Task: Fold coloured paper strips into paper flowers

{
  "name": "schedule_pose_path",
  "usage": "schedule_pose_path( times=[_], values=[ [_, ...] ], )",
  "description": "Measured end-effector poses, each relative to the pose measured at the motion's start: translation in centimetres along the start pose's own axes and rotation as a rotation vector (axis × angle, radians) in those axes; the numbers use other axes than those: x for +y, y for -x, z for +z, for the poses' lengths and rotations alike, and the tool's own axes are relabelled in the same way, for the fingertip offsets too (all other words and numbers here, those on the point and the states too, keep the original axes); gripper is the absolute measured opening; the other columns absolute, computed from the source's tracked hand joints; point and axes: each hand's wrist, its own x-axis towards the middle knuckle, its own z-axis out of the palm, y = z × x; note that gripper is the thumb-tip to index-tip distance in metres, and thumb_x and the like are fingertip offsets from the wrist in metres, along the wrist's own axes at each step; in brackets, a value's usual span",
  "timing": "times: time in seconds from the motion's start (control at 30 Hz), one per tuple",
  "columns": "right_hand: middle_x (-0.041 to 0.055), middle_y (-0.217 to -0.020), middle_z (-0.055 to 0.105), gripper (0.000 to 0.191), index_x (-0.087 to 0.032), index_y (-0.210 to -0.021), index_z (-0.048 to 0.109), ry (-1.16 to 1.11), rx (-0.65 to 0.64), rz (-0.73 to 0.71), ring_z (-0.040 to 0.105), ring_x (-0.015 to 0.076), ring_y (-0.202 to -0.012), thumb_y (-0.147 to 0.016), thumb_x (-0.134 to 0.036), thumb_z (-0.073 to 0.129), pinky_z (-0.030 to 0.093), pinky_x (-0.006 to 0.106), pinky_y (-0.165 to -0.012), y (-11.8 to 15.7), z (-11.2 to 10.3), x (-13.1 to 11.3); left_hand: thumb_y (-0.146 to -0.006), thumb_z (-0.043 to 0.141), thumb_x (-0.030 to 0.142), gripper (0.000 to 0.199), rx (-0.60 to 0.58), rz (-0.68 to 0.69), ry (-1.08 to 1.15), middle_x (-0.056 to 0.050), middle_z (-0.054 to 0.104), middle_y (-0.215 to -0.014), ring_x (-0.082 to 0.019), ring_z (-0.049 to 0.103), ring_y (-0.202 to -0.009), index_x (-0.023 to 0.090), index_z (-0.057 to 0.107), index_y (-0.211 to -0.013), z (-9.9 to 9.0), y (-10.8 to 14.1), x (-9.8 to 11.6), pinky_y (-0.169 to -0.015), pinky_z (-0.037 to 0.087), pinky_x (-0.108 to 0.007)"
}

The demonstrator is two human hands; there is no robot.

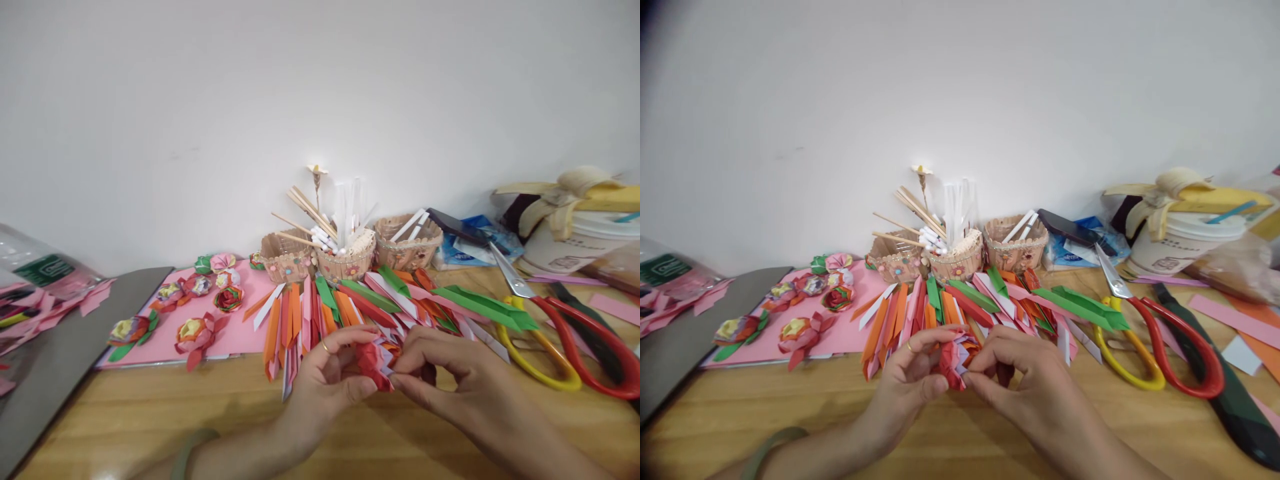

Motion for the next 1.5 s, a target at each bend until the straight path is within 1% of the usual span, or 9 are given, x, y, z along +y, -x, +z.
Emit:
schedule_pose_path(
  times=[0.17,0.3,0.37,0.5,0.7,0.87,1.03,1.27,1.5],
  values=[
    [-0.0016,-0.057,0.063,0.016,-0.021,-0.057,0.064,-0.002,0.019,-0.047,0.056,0.0096,-0.051,-0.073,-0.018,0.067,0.044,0.018,-0.046,0.18,-0.01,-0.14,-0.069,0.077,0.025,0.033,0.000,0.009,-0.001,0.000,0.064,-0.115,-0.017,0.056,-0.108,0.032,0.069,-0.100,-0.16,-0.10,-0.12,-0.092,0.045,-0.027],
    [-0.0005,-0.062,0.064,0.014,-0.022,-0.068,0.069,-0.015,0.071,-0.143,0.058,0.0097,-0.053,-0.076,-0.014,0.062,0.046,0.017,-0.047,0.36,0.21,-0.18,-0.069,0.077,0.023,0.033,0.010,0.027,0.000,0.000,0.065,-0.113,-0.017,0.057,-0.106,0.032,0.070,-0.100,-0.07,-0.10,-0.10,-0.090,0.046,-0.027],
    [0.0003,-0.064,0.065,0.016,-0.023,-0.072,0.071,-0.007,0.074,-0.152,0.060,0.0105,-0.055,-0.077,-0.013,0.059,0.048,0.018,-0.048,0.38,0.24,-0.16,-0.069,0.077,0.022,0.033,0.024,0.041,-0.009,0.000,0.065,-0.113,-0.017,0.057,-0.106,0.032,0.070,-0.100,-0.06,-0.10,-0.13,-0.090,0.045,-0.027],
    [0.0009,-0.064,0.067,0.016,-0.023,-0.070,0.071,0.018,0.006,-0.098,0.062,0.0120,-0.058,-0.078,-0.016,0.059,0.048,0.021,-0.051,0.23,0.06,-0.18,-0.068,0.077,0.022,0.033,0.043,0.048,-0.026,-0.001,0.064,-0.114,-0.018,0.056,-0.108,0.031,0.070,-0.099,-0.12,-0.13,-0.16,-0.092,0.044,-0.029],
    [0.0000,-0.060,0.065,0.017,-0.023,-0.060,0.068,0.006,-0.041,0.043,0.058,0.0127,-0.055,-0.076,-0.025,0.062,0.043,0.023,-0.050,-0.03,-0.17,-0.01,-0.068,0.077,0.024,0.032,0.014,0.036,-0.046,-0.001,0.062,-0.118,-0.019,0.055,-0.111,0.032,0.070,-0.099,-0.09,-0.06,-0.05,-0.094,0.043,-0.029],
    [-0.0010,-0.056,0.062,0.018,-0.022,-0.054,0.064,-0.023,-0.067,0.131,0.054,0.0121,-0.052,-0.072,-0.025,0.065,0.040,0.023,-0.048,-0.05,-0.07,-0.12,-0.068,0.077,0.024,0.035,-0.020,0.000,-0.047,-0.001,0.061,-0.122,-0.020,0.054,-0.113,0.033,0.069,-0.101,-0.19,0.10,-0.24,-0.096,0.042,-0.032],
    [-0.0025,-0.054,0.058,0.018,-0.021,-0.052,0.061,-0.017,-0.039,0.106,0.048,0.0099,-0.048,-0.069,-0.017,0.066,0.036,0.021,-0.044,-0.04,0.19,-0.04,-0.067,0.078,0.023,0.035,-0.009,-0.017,-0.046,-0.002,0.060,-0.123,-0.022,0.053,-0.114,0.031,0.069,-0.100,-0.20,0.19,-0.33,-0.100,0.039,-0.036],
    [0.0004,-0.063,0.063,0.016,-0.023,-0.065,0.072,-0.058,-0.036,-0.011,0.057,0.0115,-0.058,-0.077,-0.021,0.062,0.043,0.020,-0.050,-0.22,-0.01,0.27,-0.067,0.078,0.022,0.034,0.025,-0.006,-0.055,-0.002,0.064,-0.117,-0.021,0.056,-0.111,0.031,0.069,-0.099,-0.06,0.16,-0.01,-0.096,0.042,-0.034],
    [-0.0019,-0.058,0.057,0.018,-0.021,-0.055,0.064,-0.013,-0.044,0.071,0.049,0.0095,-0.051,-0.072,-0.016,0.065,0.036,0.020,-0.043,0.07,0.22,0.12,-0.068,0.077,0.021,0.035,-0.008,0.019,-0.070,-0.003,0.061,-0.123,-0.024,0.052,-0.118,0.030,0.069,-0.101,-0.05,0.11,-0.13,-0.102,0.037,-0.039]
  ],
)
